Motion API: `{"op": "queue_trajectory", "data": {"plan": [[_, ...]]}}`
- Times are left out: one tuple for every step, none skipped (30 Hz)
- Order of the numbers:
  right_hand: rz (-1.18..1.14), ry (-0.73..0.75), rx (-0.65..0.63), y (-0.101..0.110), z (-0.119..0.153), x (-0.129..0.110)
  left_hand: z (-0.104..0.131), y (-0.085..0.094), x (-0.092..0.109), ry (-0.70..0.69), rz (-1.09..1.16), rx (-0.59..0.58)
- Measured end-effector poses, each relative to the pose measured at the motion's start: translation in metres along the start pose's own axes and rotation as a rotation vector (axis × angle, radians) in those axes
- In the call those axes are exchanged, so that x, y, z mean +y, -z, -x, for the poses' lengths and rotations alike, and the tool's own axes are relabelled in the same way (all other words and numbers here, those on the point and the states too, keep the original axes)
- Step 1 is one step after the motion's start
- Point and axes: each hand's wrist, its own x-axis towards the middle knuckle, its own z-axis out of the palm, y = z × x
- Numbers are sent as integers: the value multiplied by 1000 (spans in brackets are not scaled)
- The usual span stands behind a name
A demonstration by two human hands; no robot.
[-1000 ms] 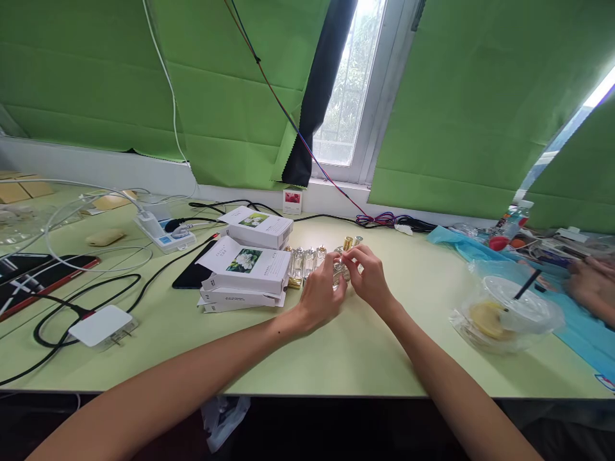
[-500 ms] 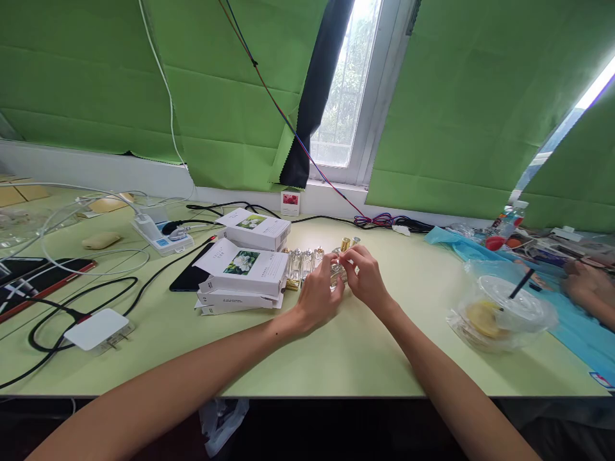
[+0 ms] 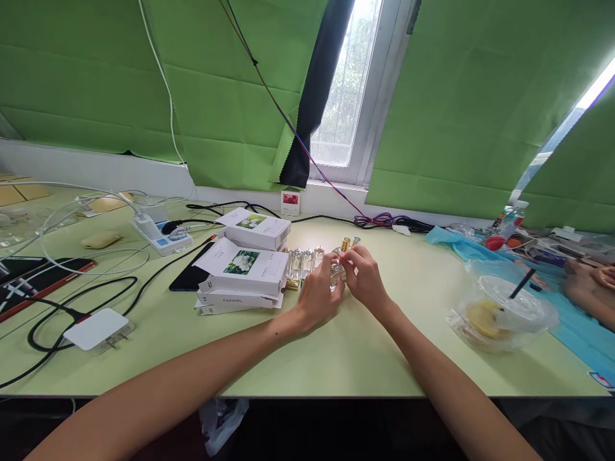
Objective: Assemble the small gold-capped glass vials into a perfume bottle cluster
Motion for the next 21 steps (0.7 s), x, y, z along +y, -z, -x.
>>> {"op": "queue_trajectory", "data": {"plan": [[29, 15, -9, 1, -1, -1, 0, 0, 0, 0, 1, -2], [55, 27, -18, 2, -1, -1, 0, 0, 0, 0, 3, -4], [75, 35, -27, 3, -2, -2, 0, 0, 0, 1, 5, -5], [88, 36, -36, 4, -3, -3, 0, 0, -1, 3, 7, -6], [93, 33, -44, 4, -4, -3, 0, -1, -1, 4, 7, -6], [87, 26, -51, 5, -4, -3, 0, -1, -1, 4, 7, -4], [72, 15, -58, 5, -5, -3, 0, -2, -2, 2, 6, -2], [49, 1, -62, 5, -5, -2, 0, -2, -2, 1, 6, 0], [22, -15, -63, 5, -5, -2, 0, -3, -3, 1, 6, 3], [-7, -33, -61, 5, -5, -1, 0, -3, -3, 2, 8, 6], [-35, -51, -57, 4, -5, 0, 0, -3, -4, 2, 10, 8], [-59, -68, -54, 4, -6, 0, 0, -4, -4, 0, 13, 11], [-81, -83, -49, 3, -6, 1, 0, -4, -4, -1, 15, 14], [-103, -96, -45, 3, -6, 1, 0, -4, -4, -2, 17, 16], [-127, -109, -41, 3, -6, 1, 0, -4, -4, -1, 20, 16], [-149, -120, -35, 3, -6, 1, 0, -4, -4, 0, 23, 14], [-169, -131, -30, 3, -7, 0, 0, -3, -4, 3, 27, 11], [-185, -140, -24, 3, -7, 0, 0, -3, -3, 6, 30, 9], [-196, -148, -20, 3, -7, 0, 0, -3, -3, 8, 33, 6], [-202, -152, -17, 3, -7, -1, 0, -3, -3, 10, 34, 5], [-204, -153, -13, 3, -7, -1, 0, -3, -2, 10, 33, 6]]}}
